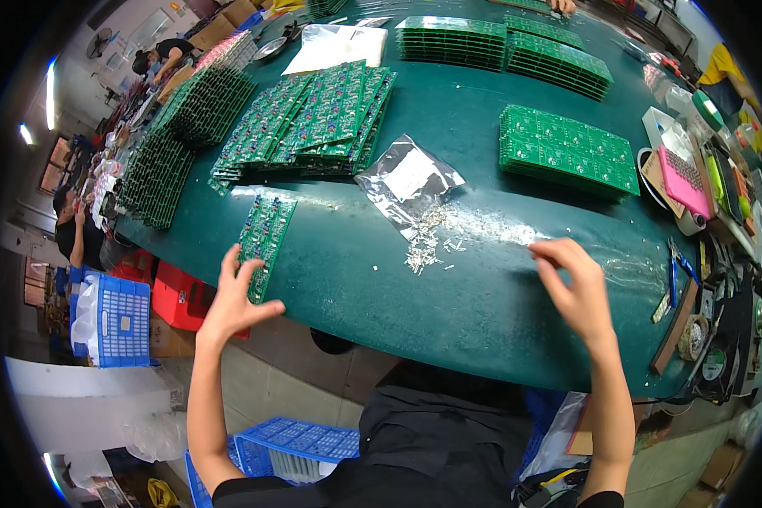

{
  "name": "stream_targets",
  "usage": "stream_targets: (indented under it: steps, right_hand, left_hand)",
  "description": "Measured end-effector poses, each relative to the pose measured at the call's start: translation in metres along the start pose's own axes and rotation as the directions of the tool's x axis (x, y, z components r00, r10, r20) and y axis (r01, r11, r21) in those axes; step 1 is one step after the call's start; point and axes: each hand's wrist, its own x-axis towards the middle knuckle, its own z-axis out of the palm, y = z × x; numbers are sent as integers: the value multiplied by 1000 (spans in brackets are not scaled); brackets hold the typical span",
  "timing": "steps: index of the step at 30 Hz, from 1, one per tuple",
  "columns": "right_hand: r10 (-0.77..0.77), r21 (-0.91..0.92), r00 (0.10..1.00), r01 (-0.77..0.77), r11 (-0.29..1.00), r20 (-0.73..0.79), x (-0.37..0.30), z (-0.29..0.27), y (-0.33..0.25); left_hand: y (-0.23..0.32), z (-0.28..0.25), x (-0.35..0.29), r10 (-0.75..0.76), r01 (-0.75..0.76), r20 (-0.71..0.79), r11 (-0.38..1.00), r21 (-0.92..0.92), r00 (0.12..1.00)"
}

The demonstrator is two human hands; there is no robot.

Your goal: The person takes a circuit board panel and inserts electronic components into it by hand. The person then places the board onto a stack.

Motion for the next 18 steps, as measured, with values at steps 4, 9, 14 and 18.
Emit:
stream_targets:
  steps: [4, 9, 14, 18]
  right_hand:
    - [-53, -48, 999, 52, 997, -11, 43, 51, 21]
    - [-46, -368, 998, 25, 929, -49, 70, 94, 33]
    - [207, -24, 978, -207, 978, -4, 72, 70, 34]
    - [298, 320, 936, -229, 920, -186, 46, -8, 27]
  left_hand:
    - [23, 7, -30, 45, -75, 133, 970, 229, 990]
    - [53, -45, -54, 35, -37, 64, 999, 29, 997]
    - [111, -80, -41, 87, -111, -70, 822, -559, 994]
    - [166, -7, 14, 444, -74, 217, 551, -831, 869]
